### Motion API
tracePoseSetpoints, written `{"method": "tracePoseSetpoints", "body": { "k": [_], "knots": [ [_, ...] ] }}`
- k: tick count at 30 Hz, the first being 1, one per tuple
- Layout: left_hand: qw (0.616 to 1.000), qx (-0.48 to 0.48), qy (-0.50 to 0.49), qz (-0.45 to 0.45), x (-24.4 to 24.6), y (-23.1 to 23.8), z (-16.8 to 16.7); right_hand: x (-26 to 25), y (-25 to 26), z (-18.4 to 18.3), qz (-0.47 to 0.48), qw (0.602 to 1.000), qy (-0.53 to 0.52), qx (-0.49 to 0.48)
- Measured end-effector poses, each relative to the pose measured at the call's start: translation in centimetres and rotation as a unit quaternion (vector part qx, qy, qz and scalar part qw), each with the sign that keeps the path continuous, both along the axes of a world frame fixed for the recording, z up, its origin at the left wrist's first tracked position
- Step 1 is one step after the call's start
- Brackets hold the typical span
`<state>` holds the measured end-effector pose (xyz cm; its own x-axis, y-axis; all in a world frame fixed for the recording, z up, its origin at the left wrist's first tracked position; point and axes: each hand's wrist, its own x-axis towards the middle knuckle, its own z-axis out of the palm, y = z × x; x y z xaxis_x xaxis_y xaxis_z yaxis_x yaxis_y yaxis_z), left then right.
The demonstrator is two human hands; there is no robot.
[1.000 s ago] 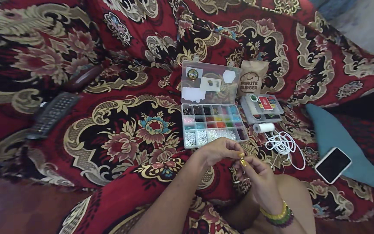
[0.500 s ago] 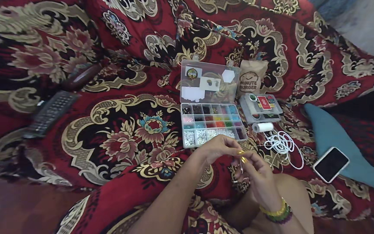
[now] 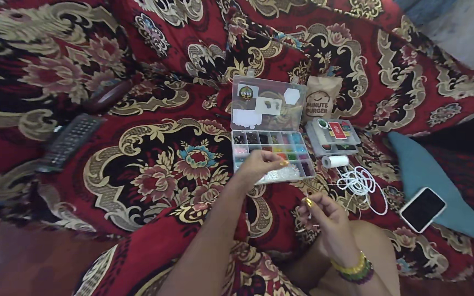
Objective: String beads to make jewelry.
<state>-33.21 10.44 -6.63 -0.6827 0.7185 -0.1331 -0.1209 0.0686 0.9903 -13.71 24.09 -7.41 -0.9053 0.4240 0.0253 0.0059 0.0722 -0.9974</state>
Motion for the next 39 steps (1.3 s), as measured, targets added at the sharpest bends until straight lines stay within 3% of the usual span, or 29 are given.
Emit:
{"method": "tracePoseSetpoints", "body": {
  "k": [4, 11, 17, 28, 31, 33, 35, 37, 39],
  "knots": [
    [0.957, -0.213, 0.188, 0.057, -1.7, -1.4, -0.8, 0.0, 0.1, -0.4, 0.002, 1.0, -0.008, 0.022],
    [0.881, -0.401, 0.245, -0.064, -0.5, 0.9, -1.3, 0.0, 0.1, -0.3, -0.008, 0.999, -0.008, 0.035],
    [0.84, -0.457, 0.276, -0.093, 0.4, 2.3, -2.0, 0.2, 0.1, -0.4, -0.005, 1.0, 0.0, 0.021],
    [0.82, -0.481, 0.292, -0.106, 0.4, 3.0, -2.3, 0.2, 0.2, -0.5, -0.009, 1.0, 0.01, 0.001],
    [0.864, -0.423, 0.264, -0.072, 0.3, 2.4, -1.9, 0.1, 0.2, -0.4, -0.016, 1.0, 0.008, -0.004],
    [0.934, -0.292, 0.201, -0.05, 0.1, 1.8, -2.1, 0.2, 0.2, -0.4, -0.018, 1.0, 0.01, -0.003],
    [0.987, -0.127, 0.074, -0.062, 0.2, 1.8, -2.6, 0.2, 0.3, -0.6, -0.017, 1.0, 0.014, 0.0],
    [0.993, 0.008, -0.064, -0.101, 0.8, 1.9, -2.5, 0.2, 0.3, -0.5, -0.018, 1.0, 0.013, -0.001],
    [0.973, 0.083, -0.143, -0.162, 1.1, 2.1, -2.7, 0.2, 0.3, -0.4, -0.022, 1.0, 0.014, -0.005]
  ]
}}
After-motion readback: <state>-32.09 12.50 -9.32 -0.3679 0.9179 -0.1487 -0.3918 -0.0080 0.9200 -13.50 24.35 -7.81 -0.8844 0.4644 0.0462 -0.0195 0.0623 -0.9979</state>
